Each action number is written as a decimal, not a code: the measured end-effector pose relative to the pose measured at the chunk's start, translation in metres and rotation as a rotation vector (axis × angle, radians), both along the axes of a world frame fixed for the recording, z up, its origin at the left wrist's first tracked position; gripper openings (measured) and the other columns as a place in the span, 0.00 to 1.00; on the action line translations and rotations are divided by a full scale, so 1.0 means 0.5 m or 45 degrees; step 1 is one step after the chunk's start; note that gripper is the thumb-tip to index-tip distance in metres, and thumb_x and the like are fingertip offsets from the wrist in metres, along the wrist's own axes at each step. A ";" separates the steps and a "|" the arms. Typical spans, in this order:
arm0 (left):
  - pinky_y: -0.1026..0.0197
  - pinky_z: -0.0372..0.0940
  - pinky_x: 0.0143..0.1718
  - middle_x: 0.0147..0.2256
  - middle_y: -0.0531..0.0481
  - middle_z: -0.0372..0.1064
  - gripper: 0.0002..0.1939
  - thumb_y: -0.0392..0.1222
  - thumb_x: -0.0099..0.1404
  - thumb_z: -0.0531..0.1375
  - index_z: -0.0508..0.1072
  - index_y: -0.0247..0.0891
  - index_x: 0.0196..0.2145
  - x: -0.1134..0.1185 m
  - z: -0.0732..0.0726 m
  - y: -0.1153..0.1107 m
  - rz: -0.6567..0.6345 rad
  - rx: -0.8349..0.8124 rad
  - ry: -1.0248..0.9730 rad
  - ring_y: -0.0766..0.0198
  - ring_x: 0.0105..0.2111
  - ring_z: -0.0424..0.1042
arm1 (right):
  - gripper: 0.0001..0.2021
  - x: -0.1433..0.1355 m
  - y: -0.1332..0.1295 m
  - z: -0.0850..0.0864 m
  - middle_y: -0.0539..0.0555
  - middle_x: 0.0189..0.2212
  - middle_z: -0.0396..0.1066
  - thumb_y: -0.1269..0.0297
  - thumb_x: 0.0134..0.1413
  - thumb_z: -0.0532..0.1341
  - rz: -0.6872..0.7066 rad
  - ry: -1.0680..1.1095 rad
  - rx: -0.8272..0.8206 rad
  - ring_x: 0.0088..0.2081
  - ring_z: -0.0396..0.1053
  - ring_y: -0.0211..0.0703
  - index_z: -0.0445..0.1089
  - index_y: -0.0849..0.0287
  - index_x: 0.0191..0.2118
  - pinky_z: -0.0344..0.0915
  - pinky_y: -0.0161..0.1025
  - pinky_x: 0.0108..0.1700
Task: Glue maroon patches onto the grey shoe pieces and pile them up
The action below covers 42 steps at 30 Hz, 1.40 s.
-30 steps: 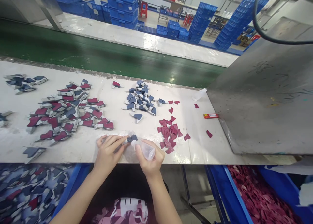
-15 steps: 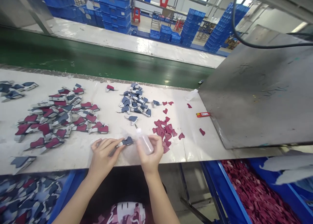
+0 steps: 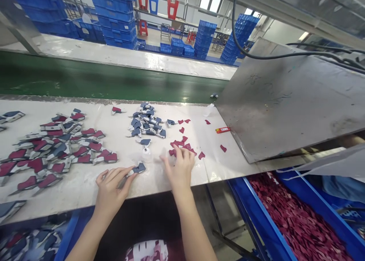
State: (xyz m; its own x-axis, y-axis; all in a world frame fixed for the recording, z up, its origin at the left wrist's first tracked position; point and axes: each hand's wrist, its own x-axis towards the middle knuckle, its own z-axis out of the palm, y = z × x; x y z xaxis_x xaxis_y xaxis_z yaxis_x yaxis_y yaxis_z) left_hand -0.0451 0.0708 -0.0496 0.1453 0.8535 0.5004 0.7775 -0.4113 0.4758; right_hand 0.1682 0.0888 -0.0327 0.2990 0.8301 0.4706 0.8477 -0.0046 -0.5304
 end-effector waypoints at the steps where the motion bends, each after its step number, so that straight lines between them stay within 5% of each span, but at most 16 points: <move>1: 0.48 0.51 0.53 0.35 0.48 0.78 0.08 0.43 0.68 0.59 0.77 0.42 0.42 0.000 -0.002 0.000 0.003 -0.003 -0.005 0.57 0.36 0.76 | 0.20 0.018 0.003 -0.003 0.62 0.41 0.72 0.52 0.54 0.66 -0.034 -0.064 -0.031 0.46 0.65 0.57 0.73 0.59 0.49 0.65 0.57 0.49; 7: 0.46 0.53 0.55 0.39 0.47 0.80 0.11 0.44 0.69 0.58 0.76 0.44 0.47 -0.010 -0.003 -0.004 -0.016 -0.061 -0.131 0.57 0.38 0.78 | 0.11 0.051 0.030 -0.026 0.61 0.37 0.69 0.65 0.61 0.59 0.063 -0.221 -0.176 0.39 0.66 0.53 0.75 0.60 0.44 0.68 0.51 0.43; 14: 0.51 0.67 0.49 0.42 0.48 0.80 0.14 0.49 0.65 0.62 0.79 0.44 0.46 0.012 0.025 -0.038 0.131 -0.268 -0.559 0.55 0.43 0.77 | 0.20 0.057 0.036 -0.024 0.65 0.38 0.68 0.78 0.61 0.48 0.089 -0.204 -0.134 0.41 0.67 0.54 0.71 0.67 0.52 0.68 0.52 0.46; 20: 0.55 0.74 0.44 0.44 0.49 0.80 0.16 0.52 0.61 0.65 0.81 0.44 0.44 0.050 0.031 -0.074 0.261 -0.525 -0.875 0.51 0.46 0.78 | 0.17 0.061 0.032 -0.010 0.61 0.39 0.72 0.69 0.65 0.50 0.104 -0.074 -0.003 0.40 0.71 0.48 0.74 0.62 0.50 0.72 0.47 0.44; 24: 0.56 0.75 0.42 0.44 0.49 0.80 0.17 0.52 0.60 0.66 0.81 0.44 0.45 0.061 0.034 -0.080 0.267 -0.554 -0.912 0.50 0.46 0.78 | 0.10 0.028 -0.006 0.026 0.58 0.40 0.78 0.62 0.62 0.59 0.164 0.398 0.135 0.49 0.72 0.50 0.78 0.57 0.41 0.70 0.49 0.52; 28: 0.58 0.75 0.41 0.42 0.48 0.80 0.18 0.50 0.60 0.66 0.81 0.43 0.46 0.069 0.046 -0.081 0.241 -0.510 -0.930 0.53 0.42 0.79 | 0.07 -0.018 -0.069 0.069 0.56 0.39 0.79 0.59 0.56 0.65 0.346 1.007 -0.122 0.45 0.75 0.49 0.79 0.55 0.36 0.71 0.43 0.44; 32: 0.60 0.75 0.39 0.41 0.49 0.81 0.17 0.48 0.60 0.66 0.80 0.43 0.47 0.073 0.051 -0.083 0.161 -0.454 -0.943 0.57 0.38 0.79 | 0.07 -0.052 -0.109 0.083 0.54 0.35 0.79 0.59 0.55 0.67 0.441 1.192 -0.336 0.40 0.76 0.46 0.79 0.54 0.37 0.70 0.40 0.42; 42: 0.55 0.72 0.51 0.44 0.52 0.80 0.14 0.47 0.60 0.66 0.81 0.49 0.45 0.072 0.037 -0.096 0.146 -0.471 -0.900 0.56 0.44 0.78 | 0.06 -0.080 -0.110 0.067 0.51 0.31 0.76 0.61 0.51 0.70 0.448 1.508 -0.301 0.37 0.76 0.42 0.77 0.57 0.33 0.73 0.40 0.47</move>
State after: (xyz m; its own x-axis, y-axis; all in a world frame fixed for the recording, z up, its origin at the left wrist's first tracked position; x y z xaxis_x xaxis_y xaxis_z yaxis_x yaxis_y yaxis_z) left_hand -0.0091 0.0227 -0.0313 -0.1985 0.9724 0.1229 0.2696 -0.0664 0.9607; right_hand 0.1283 0.0339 0.0006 0.1813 0.9778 -0.1052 -0.1726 -0.0737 -0.9822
